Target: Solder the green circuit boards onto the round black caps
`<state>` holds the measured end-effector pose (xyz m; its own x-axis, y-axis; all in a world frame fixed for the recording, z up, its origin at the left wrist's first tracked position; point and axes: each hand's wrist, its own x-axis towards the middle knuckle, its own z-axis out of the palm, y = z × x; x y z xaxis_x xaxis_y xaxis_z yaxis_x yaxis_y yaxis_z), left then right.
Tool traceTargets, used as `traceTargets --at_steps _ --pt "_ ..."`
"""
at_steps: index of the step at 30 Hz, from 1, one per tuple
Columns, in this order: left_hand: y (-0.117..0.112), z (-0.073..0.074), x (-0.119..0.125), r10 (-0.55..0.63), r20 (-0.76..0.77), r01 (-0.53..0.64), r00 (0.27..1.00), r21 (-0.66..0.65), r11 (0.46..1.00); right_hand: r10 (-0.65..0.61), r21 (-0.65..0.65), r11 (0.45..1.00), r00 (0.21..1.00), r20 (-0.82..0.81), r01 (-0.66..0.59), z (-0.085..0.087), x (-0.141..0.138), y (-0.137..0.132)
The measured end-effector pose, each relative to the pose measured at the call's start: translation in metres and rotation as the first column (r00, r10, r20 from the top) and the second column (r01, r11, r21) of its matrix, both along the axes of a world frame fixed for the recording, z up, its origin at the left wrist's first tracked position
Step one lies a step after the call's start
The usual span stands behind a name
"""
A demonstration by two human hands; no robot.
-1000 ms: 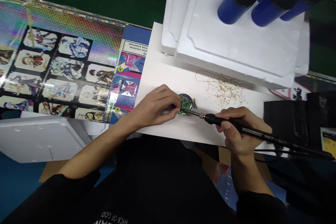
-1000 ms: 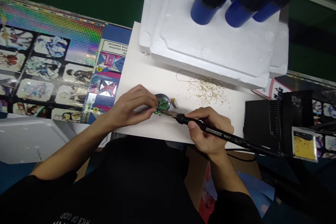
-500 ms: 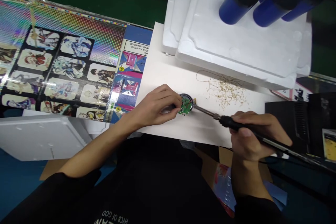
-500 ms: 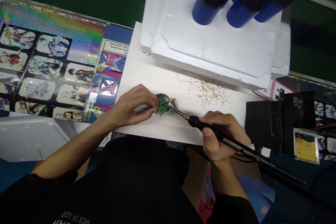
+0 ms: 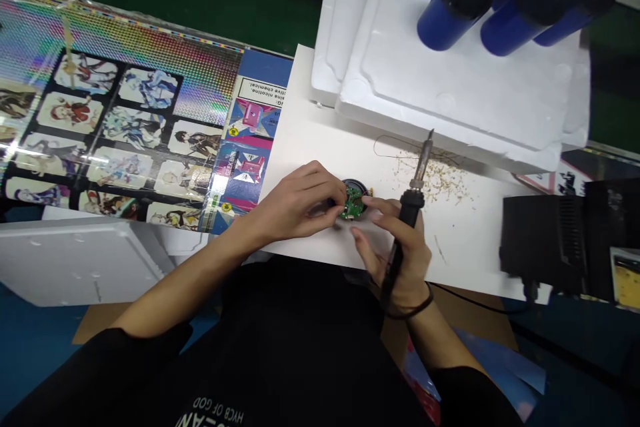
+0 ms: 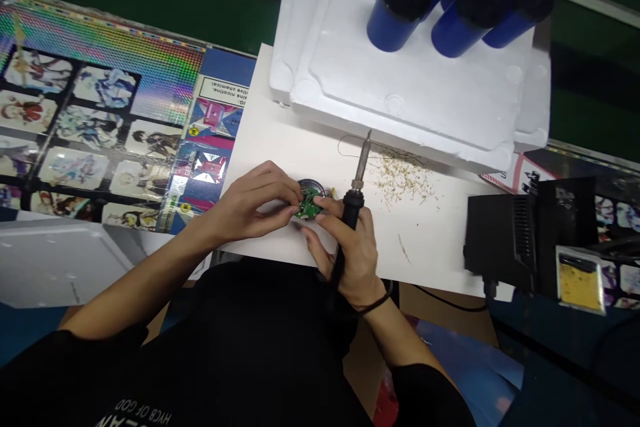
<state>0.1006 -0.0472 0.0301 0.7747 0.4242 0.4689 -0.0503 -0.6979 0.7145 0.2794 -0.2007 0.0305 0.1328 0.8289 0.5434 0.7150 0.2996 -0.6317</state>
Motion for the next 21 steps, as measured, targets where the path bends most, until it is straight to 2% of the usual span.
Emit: traceTargets --at_steps 6,13,18,21 --pt "0.000 -0.002 0.000 -0.006 0.030 0.006 1.000 0.017 1.000 0.043 0.048 0.998 0.999 -0.015 -0.042 -0.012 0.000 0.015" --pt "0.000 -0.008 -0.001 0.042 -0.017 -0.038 0.999 0.173 0.984 0.142 0.022 0.990 0.990 -0.008 -0.142 -0.007 0.017 0.020" --pt "-0.001 -0.006 0.000 0.038 -0.041 -0.029 0.998 0.194 0.980 0.139 -0.002 0.990 0.990 0.018 -0.139 -0.005 0.019 0.021" --pt "0.000 -0.002 0.000 0.037 -0.040 -0.026 0.999 0.248 0.968 0.153 -0.003 0.988 0.988 -0.024 -0.153 -0.002 0.018 0.015"
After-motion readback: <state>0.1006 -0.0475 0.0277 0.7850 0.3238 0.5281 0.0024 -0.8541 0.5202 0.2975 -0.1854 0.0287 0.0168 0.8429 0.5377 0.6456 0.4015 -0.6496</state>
